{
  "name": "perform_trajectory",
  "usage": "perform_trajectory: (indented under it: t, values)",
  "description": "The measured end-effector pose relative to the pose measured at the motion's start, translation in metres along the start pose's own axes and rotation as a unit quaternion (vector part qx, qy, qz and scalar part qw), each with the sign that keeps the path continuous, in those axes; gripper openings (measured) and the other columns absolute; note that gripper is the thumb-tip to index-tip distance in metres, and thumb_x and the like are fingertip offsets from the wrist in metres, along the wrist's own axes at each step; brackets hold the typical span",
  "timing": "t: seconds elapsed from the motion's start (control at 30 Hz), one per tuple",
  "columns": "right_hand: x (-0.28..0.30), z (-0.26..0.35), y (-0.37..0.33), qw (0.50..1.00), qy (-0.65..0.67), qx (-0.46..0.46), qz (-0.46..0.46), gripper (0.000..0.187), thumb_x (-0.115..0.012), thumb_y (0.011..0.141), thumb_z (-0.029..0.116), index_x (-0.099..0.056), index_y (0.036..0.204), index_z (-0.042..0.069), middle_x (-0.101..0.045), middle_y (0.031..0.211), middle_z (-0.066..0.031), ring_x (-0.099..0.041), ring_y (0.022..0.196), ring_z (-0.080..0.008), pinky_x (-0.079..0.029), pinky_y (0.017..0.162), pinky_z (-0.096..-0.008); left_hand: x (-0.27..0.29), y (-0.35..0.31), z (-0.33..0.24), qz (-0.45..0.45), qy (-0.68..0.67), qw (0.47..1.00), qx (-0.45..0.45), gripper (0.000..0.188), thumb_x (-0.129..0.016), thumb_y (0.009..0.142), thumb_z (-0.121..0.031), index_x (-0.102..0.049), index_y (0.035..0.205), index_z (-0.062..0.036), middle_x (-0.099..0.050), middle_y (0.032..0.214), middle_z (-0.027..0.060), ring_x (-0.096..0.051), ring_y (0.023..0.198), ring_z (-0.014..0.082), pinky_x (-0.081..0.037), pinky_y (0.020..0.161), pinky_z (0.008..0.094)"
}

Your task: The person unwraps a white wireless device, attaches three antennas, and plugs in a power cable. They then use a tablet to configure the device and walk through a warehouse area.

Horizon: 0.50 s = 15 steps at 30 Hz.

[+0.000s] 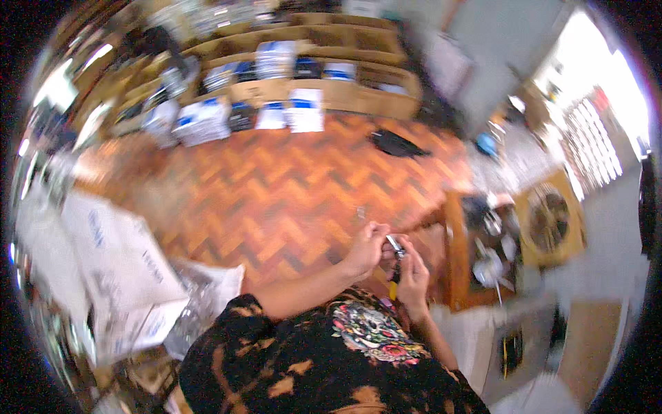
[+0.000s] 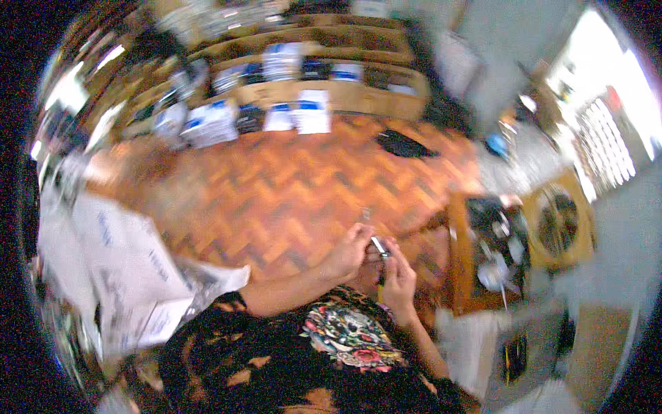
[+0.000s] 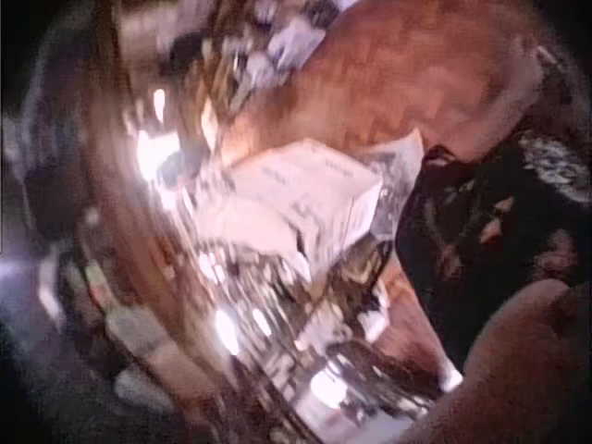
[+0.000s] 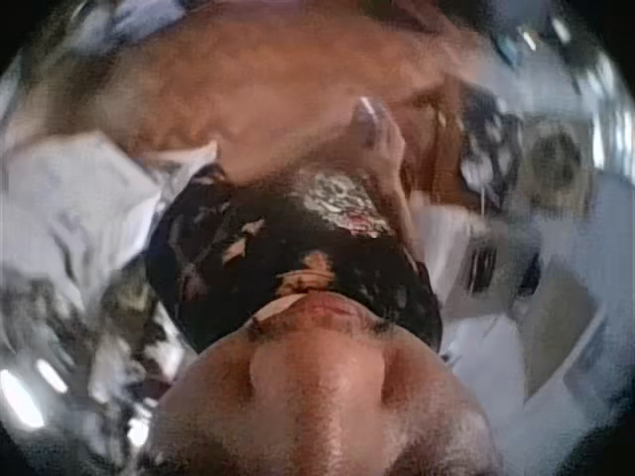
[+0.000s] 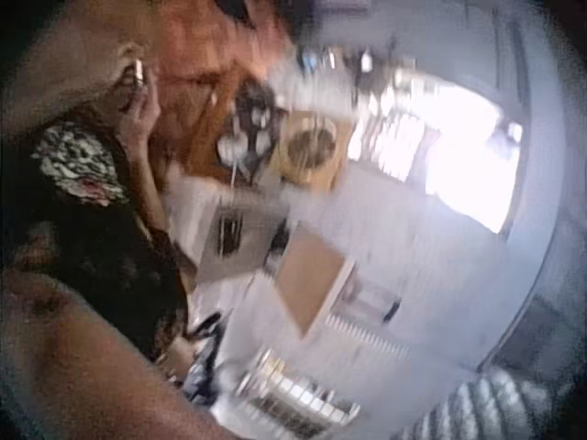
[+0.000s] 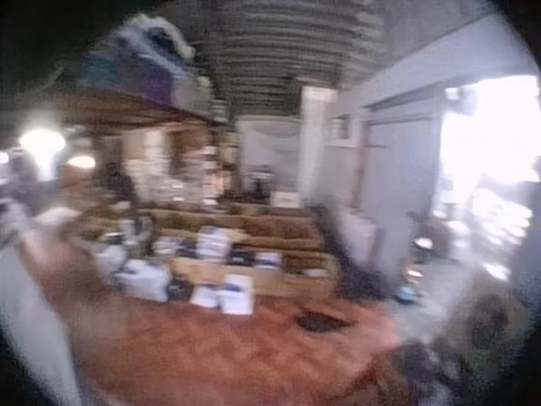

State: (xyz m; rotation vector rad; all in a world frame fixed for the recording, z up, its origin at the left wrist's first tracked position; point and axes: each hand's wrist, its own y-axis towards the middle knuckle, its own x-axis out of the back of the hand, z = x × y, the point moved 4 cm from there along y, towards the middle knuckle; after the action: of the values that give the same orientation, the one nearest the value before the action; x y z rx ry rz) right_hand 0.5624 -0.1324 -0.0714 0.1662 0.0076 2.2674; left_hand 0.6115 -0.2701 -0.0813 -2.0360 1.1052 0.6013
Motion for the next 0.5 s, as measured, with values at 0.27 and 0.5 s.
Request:
perform_trajectory:
  t: [0.27,0.5]
  values:
    - [-0.232,0.022,0.168,0.963,0.099,-0.026,0.249,0.051,-0.044,0.111,0.039,-0.054,0.141,-0.001,-0.06,0.083,-0.0047,-0.059,0.059,-0.0121,-0.049,0.054,-0.0271,0.182,0.022,-0.213,-0.116,0.029,0.987,-0.104,0.019,-0.055,0.108,-0.023,-0.059,0.106,-0.005,-0.066,0.097,0.0049,-0.067,0.087,0.0162,-0.061,0.076,0.0328]
    - [-0.39,0.032,0.299,0.915,0.035,-0.022,0.401,0.056,-0.042,0.11,0.046,-0.056,0.137,-0.001,-0.055,0.076,-0.0018,-0.056,0.059,-0.0108,-0.047,0.054,-0.0255,0.308,0.071,-0.313,-0.217,-0.19,0.95,-0.121,0.02,-0.063,0.103,-0.027,-0.064,0.1,-0.0072,-0.069,0.096,0.0041,-0.068,0.088,0.0163,-0.06,0.079,0.0312]
